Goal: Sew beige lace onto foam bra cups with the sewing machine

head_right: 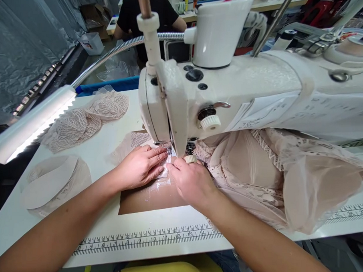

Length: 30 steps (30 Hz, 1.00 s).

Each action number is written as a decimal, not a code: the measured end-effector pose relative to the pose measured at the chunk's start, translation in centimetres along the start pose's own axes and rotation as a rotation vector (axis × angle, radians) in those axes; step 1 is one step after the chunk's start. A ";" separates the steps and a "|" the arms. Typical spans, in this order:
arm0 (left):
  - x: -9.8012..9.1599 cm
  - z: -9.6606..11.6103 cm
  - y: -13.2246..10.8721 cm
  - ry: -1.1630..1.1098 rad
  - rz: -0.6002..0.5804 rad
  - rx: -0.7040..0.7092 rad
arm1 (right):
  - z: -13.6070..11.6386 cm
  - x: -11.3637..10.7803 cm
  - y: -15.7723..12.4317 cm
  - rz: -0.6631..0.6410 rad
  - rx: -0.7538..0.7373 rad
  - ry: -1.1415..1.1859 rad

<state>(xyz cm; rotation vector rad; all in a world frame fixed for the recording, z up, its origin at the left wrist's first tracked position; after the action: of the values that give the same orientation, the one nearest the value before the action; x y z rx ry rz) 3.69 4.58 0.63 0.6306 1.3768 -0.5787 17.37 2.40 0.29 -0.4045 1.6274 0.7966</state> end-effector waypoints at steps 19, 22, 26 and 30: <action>-0.4 0.8 -1.2 -0.090 0.120 0.141 | 0.3 -0.4 -0.2 -0.003 -0.009 0.056; -0.2 0.7 -1.2 -0.077 0.125 0.113 | 0.3 -0.4 -0.2 0.001 0.000 0.055; -0.1 0.4 -1.0 -0.071 0.134 0.099 | 0.3 0.0 0.0 -0.003 0.031 0.043; -0.2 -0.4 -0.7 -0.090 0.154 0.047 | 0.4 0.2 0.3 -0.029 0.086 0.007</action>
<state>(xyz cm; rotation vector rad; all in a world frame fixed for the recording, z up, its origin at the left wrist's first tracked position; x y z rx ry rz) 2.90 4.35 0.71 0.7333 1.2212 -0.5111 17.43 2.90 0.15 -0.3691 1.6524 0.7014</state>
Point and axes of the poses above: each hand's wrist, its own y-axis towards the middle knuckle, its own x-axis out of the palm, z = x × y, the point moved 5 cm from there along y, towards the middle knuckle
